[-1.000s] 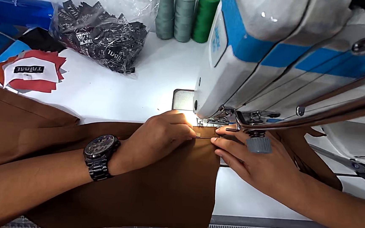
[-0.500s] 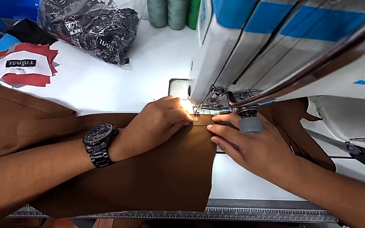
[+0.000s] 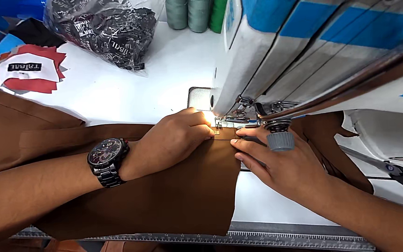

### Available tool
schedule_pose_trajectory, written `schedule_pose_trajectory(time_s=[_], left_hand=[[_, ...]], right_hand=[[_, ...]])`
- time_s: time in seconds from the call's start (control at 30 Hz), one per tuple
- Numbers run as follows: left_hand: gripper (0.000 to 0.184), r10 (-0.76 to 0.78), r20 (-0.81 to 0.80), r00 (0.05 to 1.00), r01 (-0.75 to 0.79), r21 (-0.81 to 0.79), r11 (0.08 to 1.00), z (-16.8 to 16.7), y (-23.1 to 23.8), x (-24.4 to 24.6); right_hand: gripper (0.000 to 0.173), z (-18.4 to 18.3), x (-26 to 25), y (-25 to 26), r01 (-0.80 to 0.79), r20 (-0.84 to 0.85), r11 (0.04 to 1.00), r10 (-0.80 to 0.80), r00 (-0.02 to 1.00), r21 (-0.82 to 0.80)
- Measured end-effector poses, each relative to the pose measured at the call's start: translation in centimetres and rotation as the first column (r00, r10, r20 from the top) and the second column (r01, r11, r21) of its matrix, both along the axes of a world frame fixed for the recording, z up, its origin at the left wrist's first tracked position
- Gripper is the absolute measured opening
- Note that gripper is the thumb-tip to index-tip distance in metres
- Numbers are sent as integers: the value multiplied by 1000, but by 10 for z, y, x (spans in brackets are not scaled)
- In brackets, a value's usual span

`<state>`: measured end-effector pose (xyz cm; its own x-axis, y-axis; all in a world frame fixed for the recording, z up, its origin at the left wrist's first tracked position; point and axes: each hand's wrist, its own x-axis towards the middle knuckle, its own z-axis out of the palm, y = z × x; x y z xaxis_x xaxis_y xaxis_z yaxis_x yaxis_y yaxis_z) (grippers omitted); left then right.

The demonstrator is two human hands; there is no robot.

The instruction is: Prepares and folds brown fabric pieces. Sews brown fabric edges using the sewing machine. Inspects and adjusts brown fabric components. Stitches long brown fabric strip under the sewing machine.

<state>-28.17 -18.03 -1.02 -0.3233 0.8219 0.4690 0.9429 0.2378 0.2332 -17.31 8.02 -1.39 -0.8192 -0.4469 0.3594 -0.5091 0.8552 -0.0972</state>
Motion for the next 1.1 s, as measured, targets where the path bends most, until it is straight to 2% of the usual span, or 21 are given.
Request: schedule_pose_trajectory(time_s=[0.27,0.47,0.7,1.1], left_hand=[[23,-82,35,996,81,31,996,-2,-3,-10],[22,-110,-7,994,110,49,993,-2,0,-23],[19,-122,14,992,121,85,989,-3,1,-28],[19,-89,12,996,88,58,994,-1,1,-25]], right_hand=[[36,0,1,-1,11,-15,1000,-11,1000,8],[38,-1,-2,-1,27,-22,1000,-27,999,14],[36,-3,-4,-1,35,-23,999,-35,999,34],[36,-3,-4,-1,39,-18,999,-38,999,38]])
